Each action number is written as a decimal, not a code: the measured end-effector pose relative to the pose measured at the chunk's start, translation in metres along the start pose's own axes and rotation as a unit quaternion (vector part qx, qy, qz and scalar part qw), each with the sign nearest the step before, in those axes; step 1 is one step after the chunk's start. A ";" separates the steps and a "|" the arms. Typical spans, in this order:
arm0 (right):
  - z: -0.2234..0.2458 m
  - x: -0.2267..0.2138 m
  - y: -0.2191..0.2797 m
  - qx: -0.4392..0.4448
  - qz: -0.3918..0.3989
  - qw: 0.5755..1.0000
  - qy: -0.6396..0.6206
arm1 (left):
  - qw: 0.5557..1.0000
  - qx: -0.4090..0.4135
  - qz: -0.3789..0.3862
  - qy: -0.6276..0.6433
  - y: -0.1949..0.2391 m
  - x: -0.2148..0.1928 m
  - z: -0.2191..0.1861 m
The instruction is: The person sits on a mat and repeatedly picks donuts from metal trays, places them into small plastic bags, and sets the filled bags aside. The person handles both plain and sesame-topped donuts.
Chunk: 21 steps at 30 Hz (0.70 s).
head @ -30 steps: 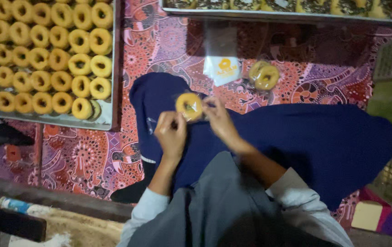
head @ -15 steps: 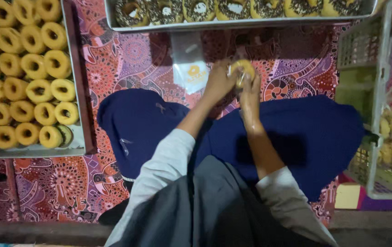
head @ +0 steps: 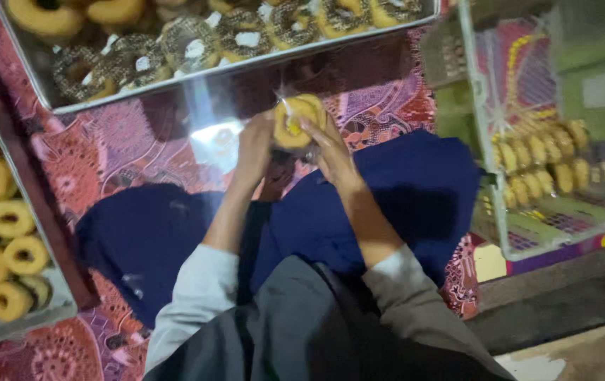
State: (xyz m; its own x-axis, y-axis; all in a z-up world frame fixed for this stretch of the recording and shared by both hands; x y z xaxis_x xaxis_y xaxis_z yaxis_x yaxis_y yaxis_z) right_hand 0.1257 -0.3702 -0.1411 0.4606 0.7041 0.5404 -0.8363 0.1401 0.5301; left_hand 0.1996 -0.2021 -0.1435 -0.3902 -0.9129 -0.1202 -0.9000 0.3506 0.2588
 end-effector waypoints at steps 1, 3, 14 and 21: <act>0.016 0.003 0.006 0.016 0.039 0.998 -0.047 | 0.999 0.008 0.018 0.039 0.005 -0.001 -0.017; 0.053 0.000 0.025 0.050 0.121 0.982 -0.139 | 0.997 0.068 0.033 -0.015 0.015 0.006 -0.052; 0.202 -0.107 0.132 -0.002 0.118 0.991 -0.070 | 0.989 0.100 0.103 -0.038 0.031 0.069 -0.031; 0.290 -0.213 0.151 -0.053 -0.106 0.973 0.199 | 0.798 0.049 -0.239 -0.552 0.005 -0.182 0.099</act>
State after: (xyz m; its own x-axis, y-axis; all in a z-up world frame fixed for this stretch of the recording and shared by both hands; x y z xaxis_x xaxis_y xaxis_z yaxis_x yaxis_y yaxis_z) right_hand -0.0128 -0.7007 0.0133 0.4919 0.8625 0.1188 -0.7703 0.3675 0.5212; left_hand 0.2470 -0.0136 -0.2149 0.1177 -0.2269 -0.9668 -0.9868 0.0822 -0.1394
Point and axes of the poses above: each hand's wrist, its own y-axis away from the middle knuckle, its own x-axis out of the palm, z = x × y, the point moved 3 cm from there along -y, towards the middle knuckle, and after that the axes turned 8 degrees about -y, right-handed, at the moved point
